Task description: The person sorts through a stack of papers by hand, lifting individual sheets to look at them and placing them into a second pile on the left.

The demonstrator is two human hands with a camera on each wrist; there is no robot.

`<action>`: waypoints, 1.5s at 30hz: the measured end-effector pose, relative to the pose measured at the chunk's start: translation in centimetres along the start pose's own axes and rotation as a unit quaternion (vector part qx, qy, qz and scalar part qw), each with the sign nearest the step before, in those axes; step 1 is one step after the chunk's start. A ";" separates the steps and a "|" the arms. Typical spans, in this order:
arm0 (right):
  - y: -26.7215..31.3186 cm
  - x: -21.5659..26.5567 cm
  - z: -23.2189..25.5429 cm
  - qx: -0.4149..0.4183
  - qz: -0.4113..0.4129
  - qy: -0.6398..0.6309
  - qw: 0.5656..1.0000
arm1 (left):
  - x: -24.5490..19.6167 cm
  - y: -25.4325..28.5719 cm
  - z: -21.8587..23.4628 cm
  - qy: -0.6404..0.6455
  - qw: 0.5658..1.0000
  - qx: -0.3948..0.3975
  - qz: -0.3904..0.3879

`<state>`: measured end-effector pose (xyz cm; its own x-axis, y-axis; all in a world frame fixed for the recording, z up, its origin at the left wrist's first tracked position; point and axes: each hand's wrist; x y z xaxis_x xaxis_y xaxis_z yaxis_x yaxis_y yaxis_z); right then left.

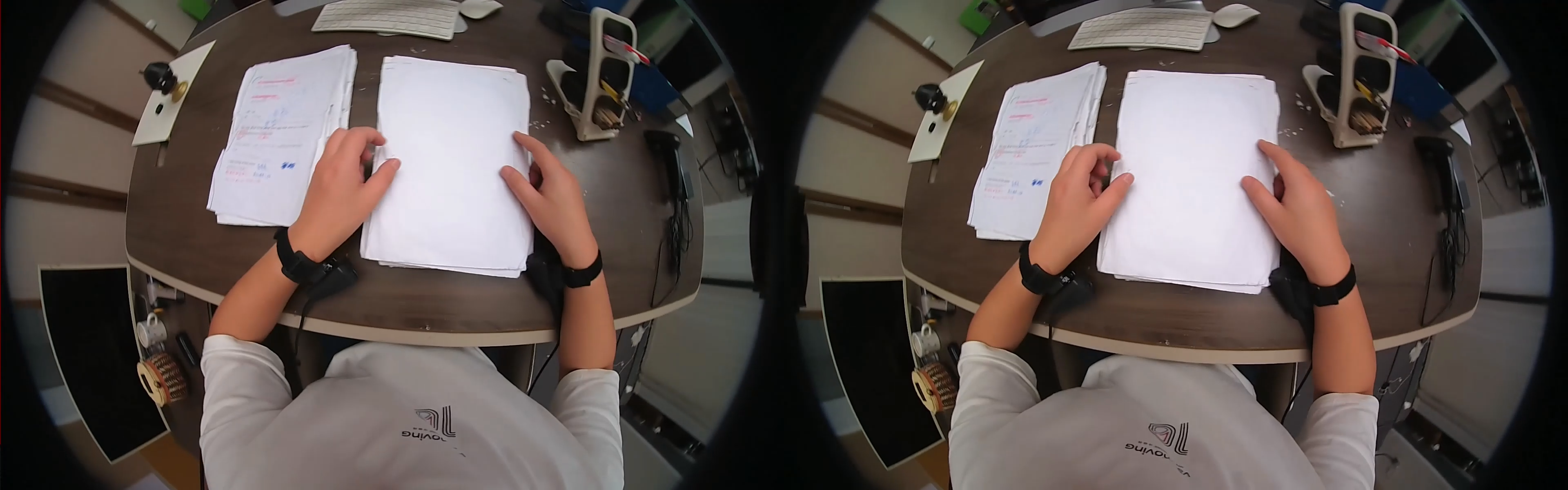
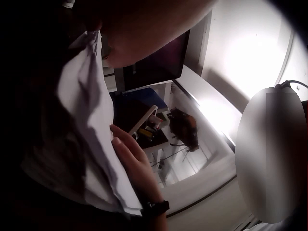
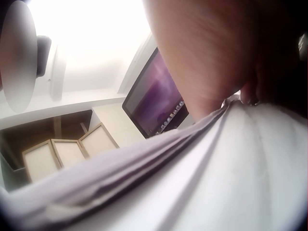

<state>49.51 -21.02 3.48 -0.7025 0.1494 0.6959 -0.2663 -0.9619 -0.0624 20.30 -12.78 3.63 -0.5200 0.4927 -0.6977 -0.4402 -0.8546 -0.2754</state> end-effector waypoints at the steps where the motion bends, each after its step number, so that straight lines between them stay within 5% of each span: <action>1: 0.0 0.0 0.1 0.010 0.006 -0.006 1.000 | 0.4 -0.1 -0.5 -0.053 0.998 -0.024 -0.015; 3: 0.0 0.0 0.4 0.013 0.007 -0.011 1.000 | 0.5 0.0 -1.0 -0.054 0.998 -0.010 -0.007; 5: 0.1 -0.1 0.6 0.027 0.021 -0.001 0.999 | -0.5 0.1 -0.7 0.030 0.993 0.007 0.111; 18: 0.5 -0.2 0.4 0.010 0.041 -0.013 0.999 | 0.0 -0.4 -0.8 0.032 0.985 0.029 0.166; 22: 0.5 -0.5 0.3 0.000 0.054 -0.013 0.998 | 0.5 -0.6 -1.7 0.005 0.993 0.017 0.117; 24: 0.5 -0.3 0.2 0.000 0.050 -0.013 0.999 | 0.8 -0.4 -1.9 -0.023 1.000 -0.015 0.013; 27: 0.5 0.4 0.7 0.016 0.028 -0.015 0.999 | 0.0 -0.2 -1.6 -0.028 0.997 -0.059 -0.044; 33: 0.4 0.4 0.8 0.013 0.020 -0.019 1.000 | -0.3 -0.4 0.9 -0.007 0.992 -0.104 -0.067; 37: 0.2 0.3 0.7 0.010 0.018 -0.024 0.999 | 3.6 -0.6 7.5 0.169 0.970 -0.156 0.073; 39: 0.3 0.5 0.9 0.024 0.005 -0.021 0.999 | 4.8 -0.8 11.7 0.211 0.954 -0.109 0.181; 45: 0.3 0.0 0.5 0.008 0.026 -0.041 0.999 | 14.0 -1.5 19.4 0.056 0.970 -0.024 0.234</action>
Point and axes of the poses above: each hand's wrist, its own y-axis away from the middle knuckle, its own z-axis out of the back of the hand, x = y × z, and after that the axes turned 3 degrees about -z, right-handed
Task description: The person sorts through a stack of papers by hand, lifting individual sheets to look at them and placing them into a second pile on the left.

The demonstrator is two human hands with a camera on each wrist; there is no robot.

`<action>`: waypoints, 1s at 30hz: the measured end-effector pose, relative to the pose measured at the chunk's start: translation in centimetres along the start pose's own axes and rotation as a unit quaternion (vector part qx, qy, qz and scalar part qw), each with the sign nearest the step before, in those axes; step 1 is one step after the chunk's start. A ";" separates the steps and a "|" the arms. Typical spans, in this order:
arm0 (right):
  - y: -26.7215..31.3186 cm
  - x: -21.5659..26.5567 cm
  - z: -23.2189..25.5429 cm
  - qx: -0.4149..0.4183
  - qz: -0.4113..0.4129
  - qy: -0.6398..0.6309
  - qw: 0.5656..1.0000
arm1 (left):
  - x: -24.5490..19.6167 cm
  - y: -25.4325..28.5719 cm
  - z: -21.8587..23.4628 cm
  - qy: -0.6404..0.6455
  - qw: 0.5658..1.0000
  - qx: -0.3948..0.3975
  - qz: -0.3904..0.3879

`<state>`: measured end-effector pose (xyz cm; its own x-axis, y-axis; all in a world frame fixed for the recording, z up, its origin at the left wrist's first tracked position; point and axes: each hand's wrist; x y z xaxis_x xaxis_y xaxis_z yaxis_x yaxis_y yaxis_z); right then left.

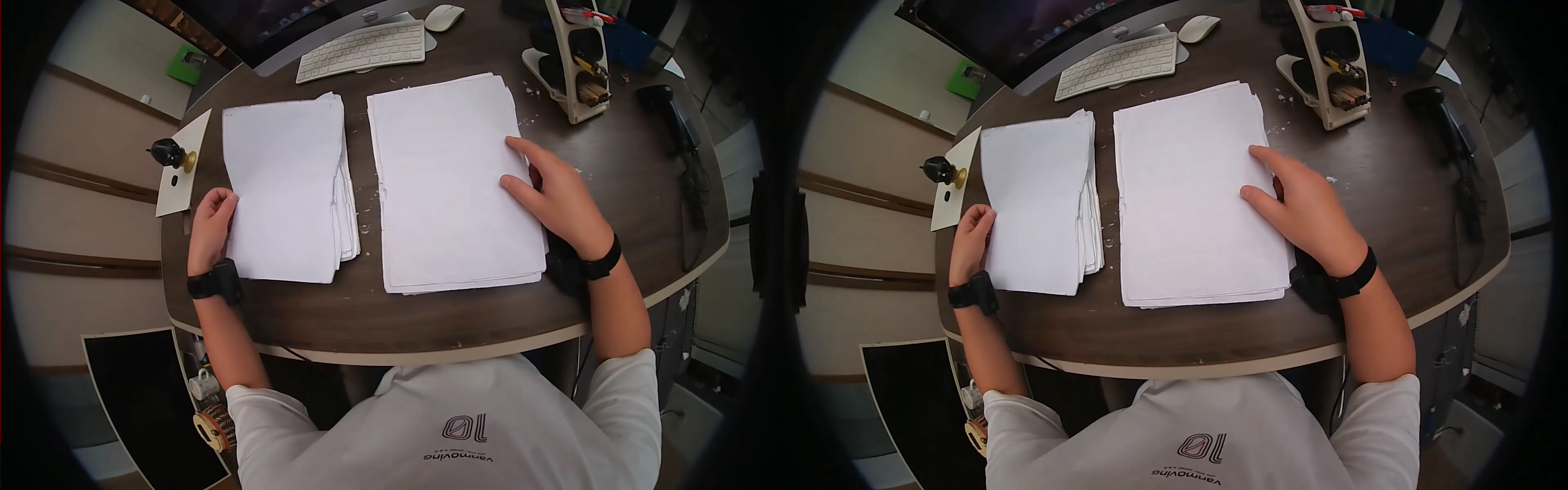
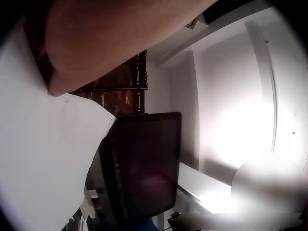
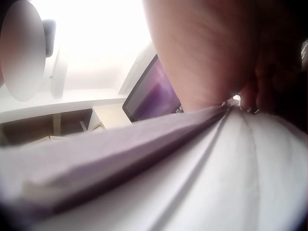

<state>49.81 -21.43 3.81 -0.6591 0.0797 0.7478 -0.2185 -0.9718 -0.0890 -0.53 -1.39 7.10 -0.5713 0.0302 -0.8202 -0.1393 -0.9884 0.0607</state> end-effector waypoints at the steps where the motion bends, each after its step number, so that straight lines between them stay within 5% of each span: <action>1: 0.0 0.1 0.0 0.000 0.000 -0.004 1.000 | 0.2 0.0 0.0 -0.024 0.999 -0.008 0.024; 8: 0.1 0.1 0.3 0.002 0.005 0.010 1.000 | 5.8 -0.1 -1.6 -0.126 0.985 -0.114 -0.041; 11: 0.1 -0.1 0.2 -0.004 0.010 0.008 1.000 | 6.4 -0.4 -2.2 -0.017 0.989 -0.147 -0.015; 17: 0.1 0.0 0.2 0.007 0.008 0.004 1.000 | 4.9 -1.2 -2.6 0.017 0.992 -0.106 0.069; 23: 0.1 -0.5 0.1 -0.005 0.022 0.010 1.000 | 4.0 0.3 -4.3 0.115 0.984 -0.119 0.058; 30: 0.1 -0.1 0.1 -0.001 0.013 0.013 1.000 | -0.7 5.2 -6.6 0.063 0.993 -0.094 0.034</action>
Point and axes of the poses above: each hand's wrist, its own y-axis away from the middle knuckle, its own z-axis out of the back of the hand, x = y × z, and after that the axes turned 3 degrees about -z, right-handed
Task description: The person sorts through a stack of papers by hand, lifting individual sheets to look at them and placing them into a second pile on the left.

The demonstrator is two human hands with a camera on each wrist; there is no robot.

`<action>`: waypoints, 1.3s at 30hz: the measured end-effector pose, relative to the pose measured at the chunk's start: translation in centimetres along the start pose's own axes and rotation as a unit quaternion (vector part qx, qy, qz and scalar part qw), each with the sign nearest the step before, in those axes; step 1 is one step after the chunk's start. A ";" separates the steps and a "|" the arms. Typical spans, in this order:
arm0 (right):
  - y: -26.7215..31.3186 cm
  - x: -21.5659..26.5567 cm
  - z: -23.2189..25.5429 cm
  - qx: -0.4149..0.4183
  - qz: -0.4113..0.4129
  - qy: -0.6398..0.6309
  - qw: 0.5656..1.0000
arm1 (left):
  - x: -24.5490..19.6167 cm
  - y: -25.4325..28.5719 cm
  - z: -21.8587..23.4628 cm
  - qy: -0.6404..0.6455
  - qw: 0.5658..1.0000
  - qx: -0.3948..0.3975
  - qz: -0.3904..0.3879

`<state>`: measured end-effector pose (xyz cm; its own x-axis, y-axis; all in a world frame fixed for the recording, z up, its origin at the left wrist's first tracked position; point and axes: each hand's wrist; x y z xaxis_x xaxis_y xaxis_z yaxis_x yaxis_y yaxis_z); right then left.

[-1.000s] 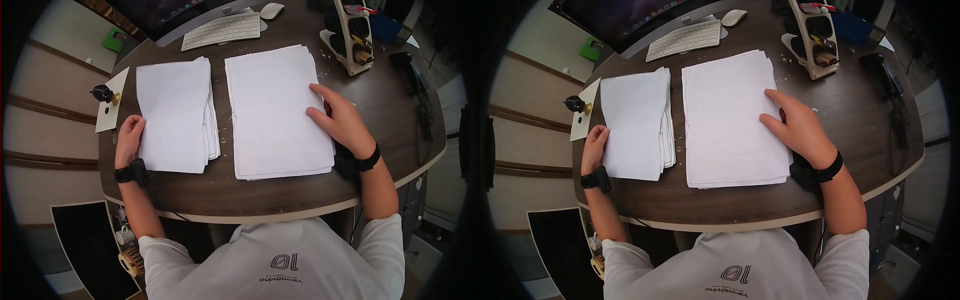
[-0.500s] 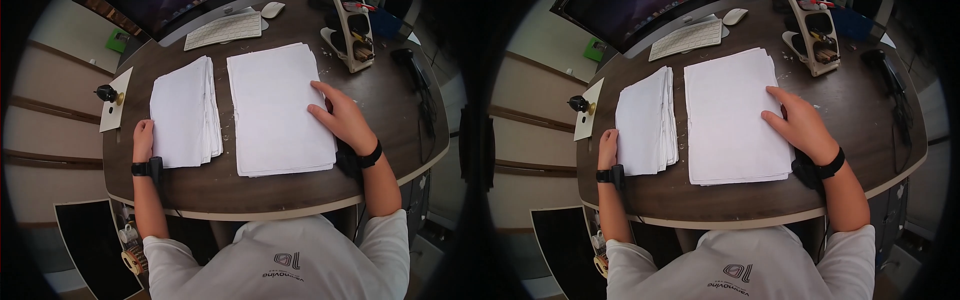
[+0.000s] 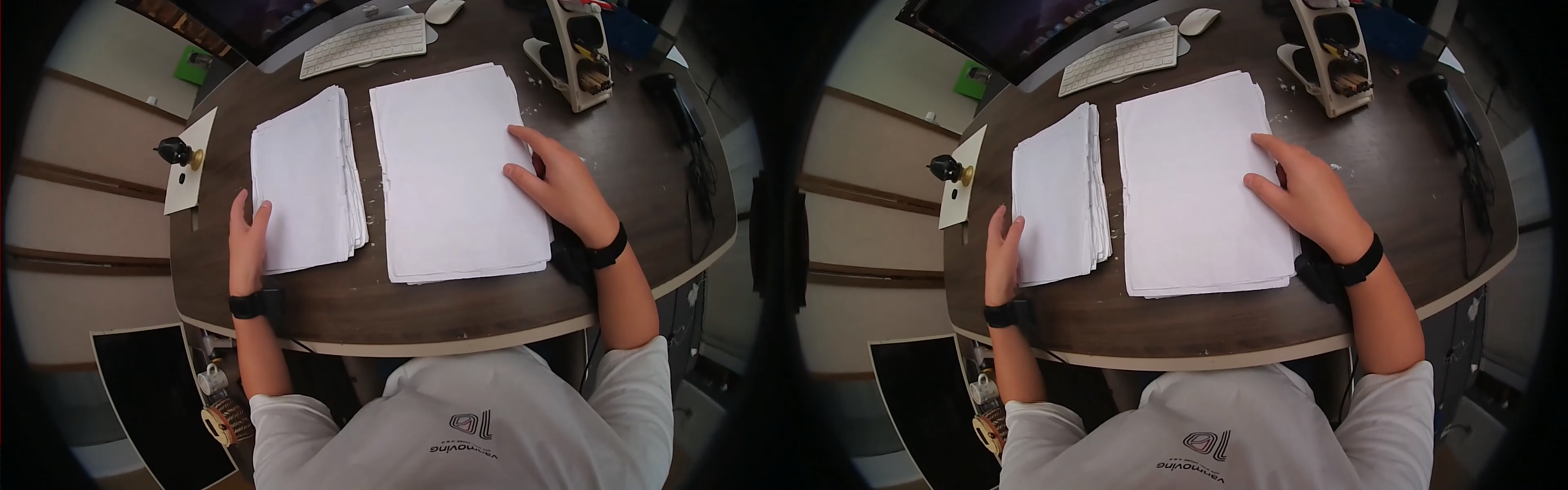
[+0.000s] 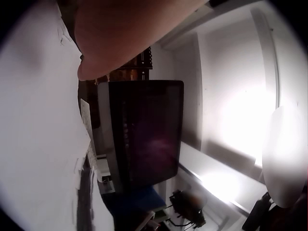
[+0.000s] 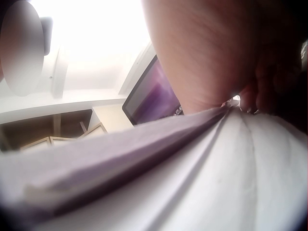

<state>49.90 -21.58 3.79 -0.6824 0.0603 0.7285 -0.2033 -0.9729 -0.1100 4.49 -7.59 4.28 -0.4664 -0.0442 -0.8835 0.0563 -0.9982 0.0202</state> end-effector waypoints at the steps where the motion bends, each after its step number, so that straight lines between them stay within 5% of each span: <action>1: 0.1 -0.2 0.0 -0.002 -0.004 0.000 1.000 | -0.3 1.1 -0.6 -0.151 0.980 -0.055 -0.116; 2: 0.0 -0.3 -0.1 -0.007 0.004 0.005 1.000 | -0.9 2.0 -1.4 -0.294 0.922 -0.107 -0.229; 3: 0.0 -0.4 -0.2 -0.011 0.011 0.009 1.000 | -2.0 2.9 -2.5 -0.276 0.908 -0.099 -0.299; 6: 0.0 0.2 0.0 0.009 -0.013 0.009 1.000 | -7.3 7.0 -7.4 -0.149 0.956 0.095 -0.234; 8: 0.0 0.5 0.1 0.013 -0.017 0.018 1.000 | -7.5 7.4 -10.3 -0.138 0.938 0.165 -0.270; 23: -0.2 -0.1 0.1 0.011 -0.011 0.019 1.000 | -8.0 4.8 -15.6 -0.210 0.953 0.128 -0.178; 29: 0.0 -0.7 -0.2 -0.002 0.007 0.011 1.000 | -7.7 5.4 -16.1 -0.172 0.928 0.047 -0.327; 39: 0.1 -1.1 -0.2 -0.020 0.021 0.002 1.000 | -4.9 3.9 -11.8 0.063 0.972 -0.049 -0.220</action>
Point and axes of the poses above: each hand's wrist, its own y-axis away from the middle knuckle, its own z-axis out of the back of the hand, x = y × z, and after that the axes turned 3 degrees about -z, right-handed
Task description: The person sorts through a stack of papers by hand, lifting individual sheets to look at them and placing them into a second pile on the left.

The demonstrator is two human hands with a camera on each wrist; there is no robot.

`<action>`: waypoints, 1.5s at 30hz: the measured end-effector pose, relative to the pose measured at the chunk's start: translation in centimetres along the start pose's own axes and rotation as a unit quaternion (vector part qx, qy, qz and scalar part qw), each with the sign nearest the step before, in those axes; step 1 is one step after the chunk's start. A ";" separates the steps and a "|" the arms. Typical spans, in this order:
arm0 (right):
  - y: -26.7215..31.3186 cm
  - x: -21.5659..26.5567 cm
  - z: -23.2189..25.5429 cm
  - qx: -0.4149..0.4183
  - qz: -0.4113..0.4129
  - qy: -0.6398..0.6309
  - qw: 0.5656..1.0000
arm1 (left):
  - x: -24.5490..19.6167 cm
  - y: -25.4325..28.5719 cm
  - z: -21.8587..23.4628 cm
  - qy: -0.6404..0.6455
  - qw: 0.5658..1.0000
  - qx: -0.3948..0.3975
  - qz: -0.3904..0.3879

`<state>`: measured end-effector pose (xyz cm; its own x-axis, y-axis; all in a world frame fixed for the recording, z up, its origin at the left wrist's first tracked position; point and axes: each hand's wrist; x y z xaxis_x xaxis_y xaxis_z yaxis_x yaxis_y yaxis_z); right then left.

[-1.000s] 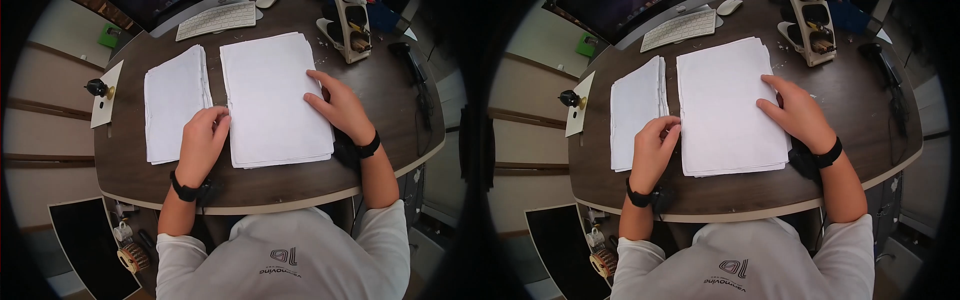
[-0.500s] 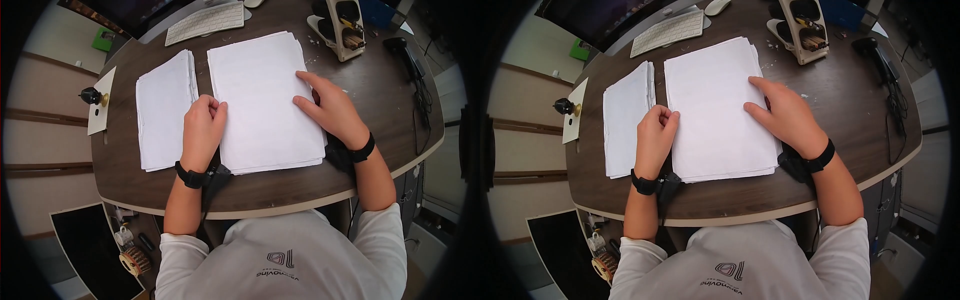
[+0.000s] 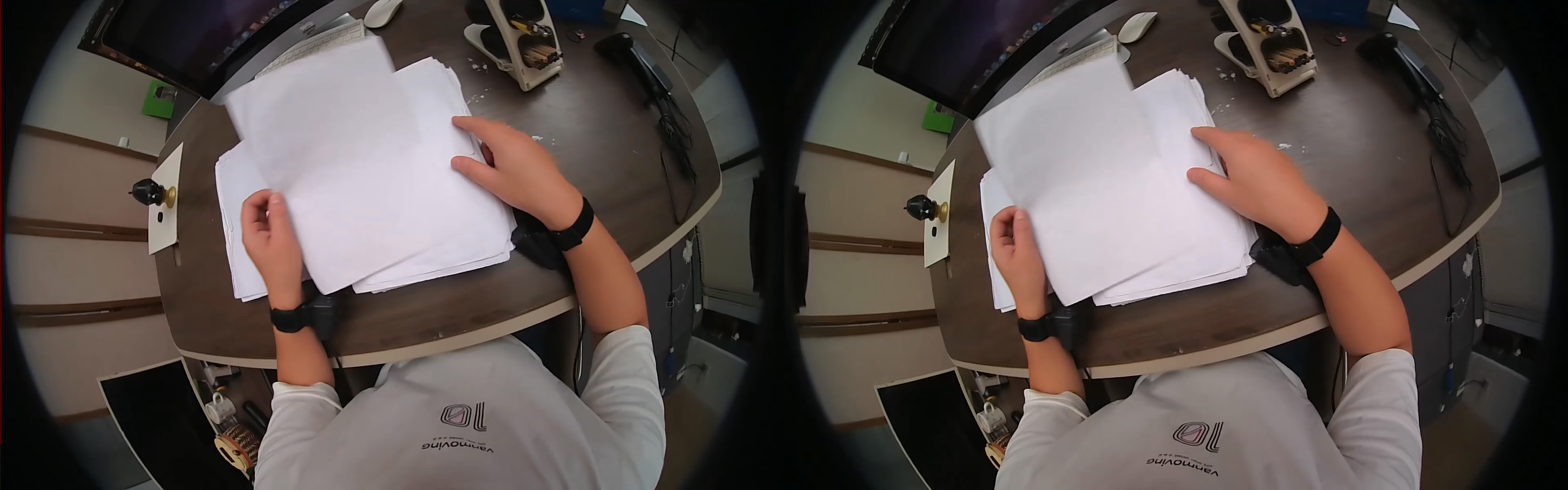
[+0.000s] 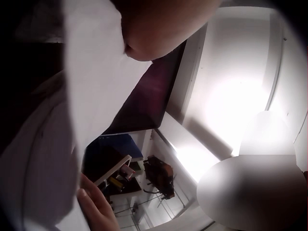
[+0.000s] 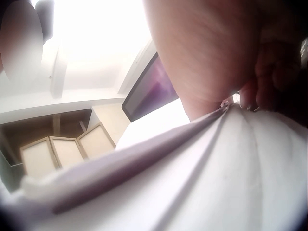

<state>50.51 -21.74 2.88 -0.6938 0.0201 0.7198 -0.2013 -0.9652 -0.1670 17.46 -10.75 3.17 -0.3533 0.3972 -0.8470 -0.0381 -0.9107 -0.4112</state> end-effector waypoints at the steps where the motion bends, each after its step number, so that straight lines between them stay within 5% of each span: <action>1: 0.1 0.0 0.0 0.003 0.000 0.005 1.000 | 0.5 -0.3 0.7 0.048 0.998 0.001 0.027; 9: -0.1 -0.1 0.1 0.019 -0.021 0.017 0.999 | 2.5 -3.4 9.9 0.114 0.987 -0.059 0.098; 14: 0.0 -0.3 -0.2 0.011 -0.022 0.008 1.000 | 7.4 -7.0 19.3 -0.009 0.989 0.022 0.145; 18: 0.0 -0.1 0.0 0.011 -0.023 0.020 0.999 | 10.2 -8.4 20.2 -0.013 0.979 0.092 0.180; 28: 0.0 -0.3 -0.2 0.005 -0.012 0.011 1.000 | 12.4 -8.9 17.6 -0.056 0.967 0.121 0.216; 32: 0.0 -0.1 0.0 0.013 -0.019 0.015 1.000 | 7.5 -7.2 15.8 -0.184 0.958 0.103 0.194; 34: 0.0 0.0 0.0 0.012 -0.020 0.013 1.000 | 4.7 -5.6 14.2 -0.423 0.899 0.035 -0.105; 35: 0.0 0.0 0.0 0.015 -0.022 0.016 1.000 | 2.9 -4.8 12.9 -0.421 0.901 0.037 -0.102; 37: 0.0 0.1 -0.1 0.011 -0.022 0.019 1.000 | -1.2 -2.7 9.3 -0.143 0.983 0.111 0.022; 39: 0.0 -0.3 -0.4 0.007 -0.006 0.013 1.000 | -4.9 -0.6 5.0 -0.094 0.969 0.211 0.087; 41: -0.4 0.0 -0.4 0.000 0.015 0.006 1.000 | -4.5 0.4 1.3 -0.097 0.962 0.255 -0.020; 45: -0.2 1.0 0.1 0.023 -0.032 0.014 0.999 | -3.0 0.2 -2.4 -0.212 0.941 0.237 -0.115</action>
<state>49.95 -21.57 3.67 -0.6995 0.0884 0.7092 -0.2146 -0.9725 -0.0904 20.73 -11.79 4.80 -0.6221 0.6013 -0.5014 -0.5370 -0.7937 -0.2857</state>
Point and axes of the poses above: each hand's wrist, its own y-axis away from the middle knuckle, its own z-axis out of the back of the hand, x = y × z, and after that the axes turned 3 degrees about -z, right-handed
